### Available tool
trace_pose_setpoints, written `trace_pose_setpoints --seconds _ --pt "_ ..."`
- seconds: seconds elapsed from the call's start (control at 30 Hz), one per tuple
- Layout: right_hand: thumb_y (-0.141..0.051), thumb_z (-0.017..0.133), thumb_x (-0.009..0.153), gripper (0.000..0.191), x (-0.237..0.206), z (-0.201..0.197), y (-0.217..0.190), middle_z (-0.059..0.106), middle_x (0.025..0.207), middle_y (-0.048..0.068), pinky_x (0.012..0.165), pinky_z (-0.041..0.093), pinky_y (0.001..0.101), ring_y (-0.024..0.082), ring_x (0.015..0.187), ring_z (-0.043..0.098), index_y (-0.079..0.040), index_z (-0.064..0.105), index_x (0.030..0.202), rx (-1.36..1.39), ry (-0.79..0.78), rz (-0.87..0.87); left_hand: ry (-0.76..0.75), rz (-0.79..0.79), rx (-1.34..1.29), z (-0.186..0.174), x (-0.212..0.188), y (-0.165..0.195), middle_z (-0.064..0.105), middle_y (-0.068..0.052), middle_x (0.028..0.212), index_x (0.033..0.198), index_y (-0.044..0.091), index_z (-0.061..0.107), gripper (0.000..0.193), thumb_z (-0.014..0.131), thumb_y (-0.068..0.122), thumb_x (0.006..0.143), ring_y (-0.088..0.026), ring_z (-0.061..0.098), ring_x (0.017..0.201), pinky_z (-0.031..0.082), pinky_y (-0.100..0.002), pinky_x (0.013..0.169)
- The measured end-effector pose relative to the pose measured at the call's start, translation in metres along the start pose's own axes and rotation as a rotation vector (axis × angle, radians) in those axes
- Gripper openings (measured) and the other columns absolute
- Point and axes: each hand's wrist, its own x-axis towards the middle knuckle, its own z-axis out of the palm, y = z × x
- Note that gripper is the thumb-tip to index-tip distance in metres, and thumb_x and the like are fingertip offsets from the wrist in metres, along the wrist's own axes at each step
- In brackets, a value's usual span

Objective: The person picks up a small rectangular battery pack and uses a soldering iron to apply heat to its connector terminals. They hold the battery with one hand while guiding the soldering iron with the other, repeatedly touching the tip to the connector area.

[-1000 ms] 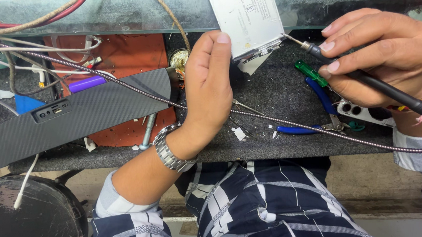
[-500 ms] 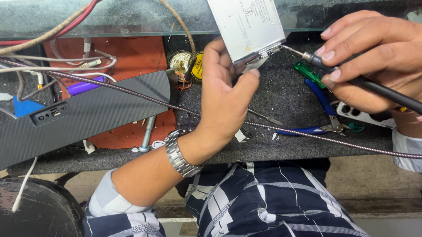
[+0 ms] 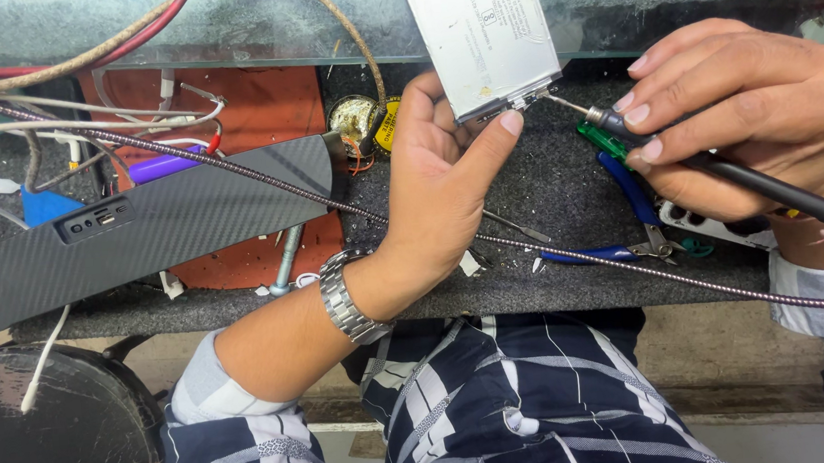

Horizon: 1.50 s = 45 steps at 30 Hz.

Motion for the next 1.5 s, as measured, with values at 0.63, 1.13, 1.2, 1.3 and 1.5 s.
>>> trace_pose_setpoints --seconds 0.63,1.13,1.2,1.3,1.5 --pt "-0.001 0.085 0.071 0.02 0.0084 -0.0012 -0.0046 0.072 0.095 0.014 0.092 0.059 0.0463 0.027 0.094 0.073 -0.005 0.073 0.087 -0.051 -0.045 -0.031 0.019 0.035 -0.026 -0.004 0.0017 -0.0016 0.061 -0.019 0.137 0.139 -0.004 0.041 0.038 0.059 -0.002 0.105 -0.02 0.059 0.128 0.048 -0.035 0.116" --pt "-0.001 0.084 0.071 0.02 0.0073 0.0002 -0.0044 0.072 0.095 0.015 0.093 0.059 0.0465 0.027 0.093 0.073 -0.005 0.073 0.087 -0.051 -0.029 -0.024 0.016 0.0 -0.042 -0.0059 0.0035 -0.0032 0.06 -0.018 0.138 0.141 -0.004 0.041 0.041 0.059 0.0 0.104 -0.02 0.058 0.129 0.047 -0.035 0.116" --pt "-0.001 0.085 0.071 0.019 0.0074 -0.0003 -0.004 0.072 0.095 0.015 0.093 0.059 0.0465 0.027 0.093 0.073 -0.005 0.073 0.087 -0.054 -0.03 -0.022 0.014 -0.003 -0.049 -0.0065 0.0036 -0.0037 0.06 -0.018 0.138 0.14 -0.004 0.041 0.04 0.059 -0.001 0.104 -0.02 0.058 0.129 0.047 -0.036 0.116" --pt "-0.001 0.085 0.071 0.019 0.0077 -0.0007 -0.003 0.072 0.095 0.015 0.092 0.059 0.0466 0.027 0.092 0.073 -0.005 0.074 0.087 -0.053 -0.035 -0.03 0.016 -0.003 -0.04 -0.0072 0.004 -0.0041 0.06 -0.018 0.137 0.14 -0.004 0.042 0.04 0.059 -0.001 0.104 -0.02 0.058 0.129 0.047 -0.035 0.116" --pt "-0.003 0.085 0.071 0.019 0.0068 0.0002 -0.0039 0.072 0.094 0.014 0.091 0.059 0.0452 0.027 0.093 0.073 -0.006 0.073 0.086 -0.047 -0.035 -0.024 0.02 0.0 -0.053 -0.0072 0.0047 -0.0044 0.061 -0.018 0.136 0.138 -0.005 0.043 0.038 0.06 -0.001 0.104 -0.02 0.059 0.128 0.048 -0.036 0.116"
